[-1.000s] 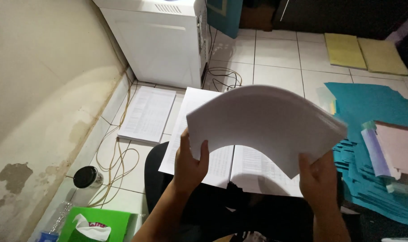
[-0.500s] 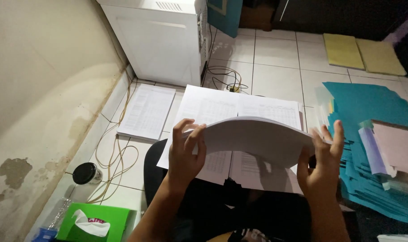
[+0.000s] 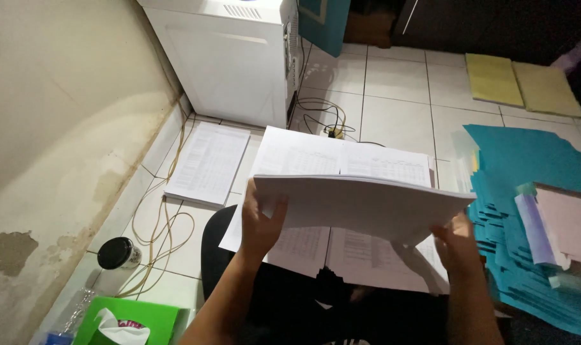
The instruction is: Flipping through and sorting a large stack of printed documents while sitting on the floor.
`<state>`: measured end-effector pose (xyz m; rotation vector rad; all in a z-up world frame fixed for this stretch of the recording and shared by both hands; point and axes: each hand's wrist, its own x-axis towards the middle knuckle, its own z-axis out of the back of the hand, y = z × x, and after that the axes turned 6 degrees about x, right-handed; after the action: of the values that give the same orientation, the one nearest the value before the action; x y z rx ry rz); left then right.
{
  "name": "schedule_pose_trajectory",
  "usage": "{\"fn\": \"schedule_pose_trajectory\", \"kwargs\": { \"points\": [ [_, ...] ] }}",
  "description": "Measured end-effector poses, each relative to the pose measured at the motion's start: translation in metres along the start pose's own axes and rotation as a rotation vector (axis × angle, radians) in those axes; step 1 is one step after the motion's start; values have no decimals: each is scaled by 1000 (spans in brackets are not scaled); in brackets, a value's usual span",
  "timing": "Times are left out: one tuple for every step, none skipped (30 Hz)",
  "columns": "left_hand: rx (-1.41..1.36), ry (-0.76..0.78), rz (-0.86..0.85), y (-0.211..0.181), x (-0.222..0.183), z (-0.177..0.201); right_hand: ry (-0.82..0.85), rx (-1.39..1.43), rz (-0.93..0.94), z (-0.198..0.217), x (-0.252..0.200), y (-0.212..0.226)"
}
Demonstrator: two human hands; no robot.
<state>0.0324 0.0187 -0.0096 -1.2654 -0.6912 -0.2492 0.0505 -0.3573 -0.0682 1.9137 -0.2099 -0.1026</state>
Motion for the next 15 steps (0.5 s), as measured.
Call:
{"fn": "schedule_pose_trajectory", "kwargs": {
  "points": [
    [59, 19, 63, 10, -2, -4, 40, -255, 89, 14, 8, -16],
    [119, 36, 127, 21, -4, -8, 78, -511, 178, 29, 17, -31],
    [119, 39, 120, 23, -4, -12, 74, -507, 183, 14, 11, -25],
    [135, 32, 112, 25, -4, -17, -22, -565, 174, -1, 5, -19],
    [150, 29, 106, 27, -4, -22, -124, -624, 162, -15, -2, -13],
    [148, 36, 102, 29, -3, -22, -132, -621, 163, -19, -2, -14],
    [240, -89, 130, 30, -3, -25, -229, -725, 154, -20, -3, -14],
    [331, -215, 157, 32, -4, -28, -328, -828, 144, -22, -4, -14],
    [325, -209, 157, 9, -5, -31, -337, -830, 143, -19, -15, -16],
    [248, -196, 340, -14, -6, -35, -286, -934, 322, -16, -27, -17],
    [161, -182, 507, -37, -3, -41, -238, -1029, 519, -13, -32, -17],
    [149, -179, 491, -51, -11, -45, -252, -1028, 533, -29, -46, -10],
    [-274, -43, 497, -67, -24, -47, -4, -810, 574, -43, -66, -4],
    [-697, 98, 495, -83, -37, -48, 239, -584, 602, -57, -85, 2],
    [-710, 104, 491, -97, -28, -41, 232, -595, 610, -75, -95, 13]
  ]
}}
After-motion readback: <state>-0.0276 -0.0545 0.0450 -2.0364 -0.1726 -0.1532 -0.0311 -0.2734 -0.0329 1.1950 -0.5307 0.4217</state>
